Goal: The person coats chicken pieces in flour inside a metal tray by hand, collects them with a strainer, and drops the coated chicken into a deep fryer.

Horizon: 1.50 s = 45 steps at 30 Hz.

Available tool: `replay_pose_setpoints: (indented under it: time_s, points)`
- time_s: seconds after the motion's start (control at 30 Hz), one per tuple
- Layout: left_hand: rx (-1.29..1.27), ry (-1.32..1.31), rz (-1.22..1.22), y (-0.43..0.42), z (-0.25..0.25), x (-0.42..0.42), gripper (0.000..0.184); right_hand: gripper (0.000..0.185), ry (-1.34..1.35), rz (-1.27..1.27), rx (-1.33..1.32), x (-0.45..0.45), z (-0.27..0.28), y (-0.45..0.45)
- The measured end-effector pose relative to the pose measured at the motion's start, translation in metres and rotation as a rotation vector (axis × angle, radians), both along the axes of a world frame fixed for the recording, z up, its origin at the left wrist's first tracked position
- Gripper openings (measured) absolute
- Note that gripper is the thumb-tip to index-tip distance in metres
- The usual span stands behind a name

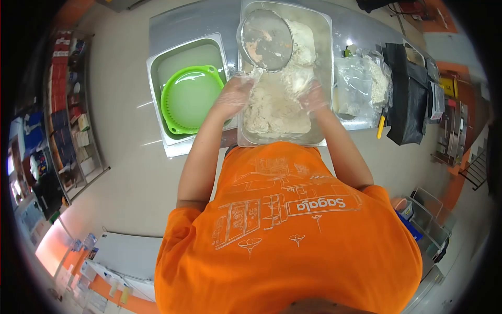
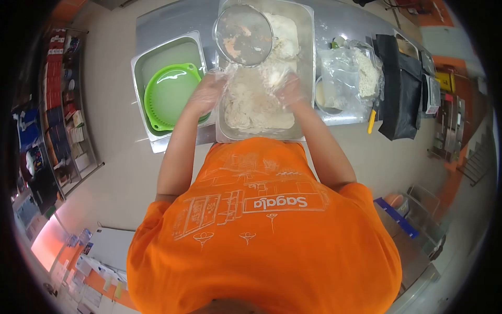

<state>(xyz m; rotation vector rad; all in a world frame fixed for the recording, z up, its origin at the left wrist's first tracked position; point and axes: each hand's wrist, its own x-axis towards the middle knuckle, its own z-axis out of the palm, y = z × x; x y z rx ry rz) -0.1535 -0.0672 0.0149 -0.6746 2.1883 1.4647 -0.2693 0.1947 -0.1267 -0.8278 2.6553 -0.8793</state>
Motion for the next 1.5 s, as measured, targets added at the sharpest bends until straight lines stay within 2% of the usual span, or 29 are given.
replay_pose_setpoints:
  time_s: [0.03, 0.1, 0.13, 0.23, 0.27, 0.33, 0.4, 0.47, 0.53, 0.57, 0.63, 0.67, 0.7, 0.77, 0.83, 0.87, 0.93, 1.0, 1.03, 1.2, 1.3, 1.4, 1.47, 1.5]
  points:
    - [0.002, 0.010, 0.002, 0.002, -0.013, 0.003, 0.053, 0.043, 0.001, 0.007, -0.067, -0.006, 0.019, -0.002]
    - [0.000, 0.059, -0.029, 0.005, -0.033, 0.008, 0.054, 0.039, 0.256, 0.112, 0.135, -0.015, 0.045, -0.006]
    - [-0.001, 0.098, -0.058, 0.006, -0.041, 0.010, 0.054, 0.037, 0.503, 0.212, 0.412, -0.017, 0.058, -0.017]
    - [-0.061, 0.109, -0.205, 0.011, -0.063, 0.014, 0.051, 0.032, 0.319, 0.427, 0.992, -0.024, 0.109, -0.062]
    - [-0.093, 0.092, -0.259, 0.012, -0.073, 0.017, 0.050, 0.028, 0.336, 0.447, 0.959, -0.031, 0.090, -0.063]
    - [0.030, 0.116, -0.030, 0.015, -0.129, 0.022, 0.044, 0.025, 0.123, 0.244, 0.732, -0.024, 0.083, -0.059]
    - [0.098, 0.115, 0.050, 0.009, -0.153, 0.017, 0.041, 0.027, -0.308, -0.190, 0.323, 0.003, 0.097, -0.040]
    - [0.072, 0.136, -0.012, 0.004, -0.155, 0.015, 0.040, 0.032, -0.334, -0.006, 0.516, 0.007, 0.051, 0.004]
    - [-0.036, 0.234, -0.052, 0.004, -0.135, 0.018, 0.040, 0.037, -0.122, 0.342, 0.922, 0.032, -0.024, 0.033]
    - [-0.111, 0.299, -0.067, 0.005, -0.127, 0.020, 0.040, 0.037, -0.109, 0.287, 0.945, 0.051, -0.035, 0.027]
    - [0.127, 0.316, -0.022, 0.005, -0.137, 0.022, 0.046, 0.039, 0.151, 0.472, 0.995, 0.061, -0.067, 0.011]
    - [0.168, 0.306, -0.002, 0.005, -0.140, 0.026, 0.047, 0.039, 0.280, 0.562, 1.007, 0.062, -0.079, 0.004]
    - [0.209, 0.295, 0.019, 0.004, -0.135, 0.029, 0.047, 0.044, 0.136, 0.534, 0.970, 0.058, -0.078, -0.004]
    - [0.146, 0.243, 0.049, 0.009, -0.086, 0.029, 0.041, 0.054, -0.147, 0.465, 0.893, 0.040, -0.045, -0.021]
    - [0.433, 0.099, 0.223, 0.011, -0.092, 0.027, 0.037, 0.068, -0.394, 0.387, 0.477, 0.038, 0.022, -0.033]
    - [0.577, 0.023, 0.317, 0.011, -0.098, 0.029, 0.039, 0.075, -0.517, 0.350, 0.269, 0.041, 0.039, -0.036]
    - [0.507, 0.068, 0.233, 0.007, -0.113, 0.027, 0.041, 0.085, 0.016, 0.451, 0.275, 0.062, 0.009, -0.045]
    - [0.387, 0.100, 0.110, 0.006, -0.115, 0.027, 0.042, 0.081, 0.185, 0.589, 0.481, 0.073, -0.008, -0.051]
    - [0.301, 0.109, 0.038, 0.008, -0.097, 0.027, 0.043, 0.079, 0.274, 0.660, 0.572, 0.079, -0.013, -0.056]
    - [-0.059, 0.258, -0.216, 0.005, -0.095, 0.029, 0.043, 0.057, 0.139, 0.633, 0.583, 0.084, -0.020, -0.078]
    - [-0.249, 0.317, -0.315, 0.005, -0.108, 0.026, 0.040, 0.045, 0.136, 0.551, 0.623, 0.082, -0.059, -0.086]
    - [-0.191, 0.234, -0.259, 0.008, -0.097, 0.023, 0.040, 0.034, 0.148, 0.501, 0.602, 0.074, -0.068, -0.085]
    - [-0.013, 0.236, -0.151, 0.010, -0.082, 0.022, 0.040, 0.035, 0.030, 0.471, 0.501, 0.061, -0.039, -0.080]
    - [-0.017, 0.202, -0.130, 0.011, -0.081, 0.022, 0.038, 0.035, -0.028, 0.454, 0.452, 0.055, -0.027, -0.075]
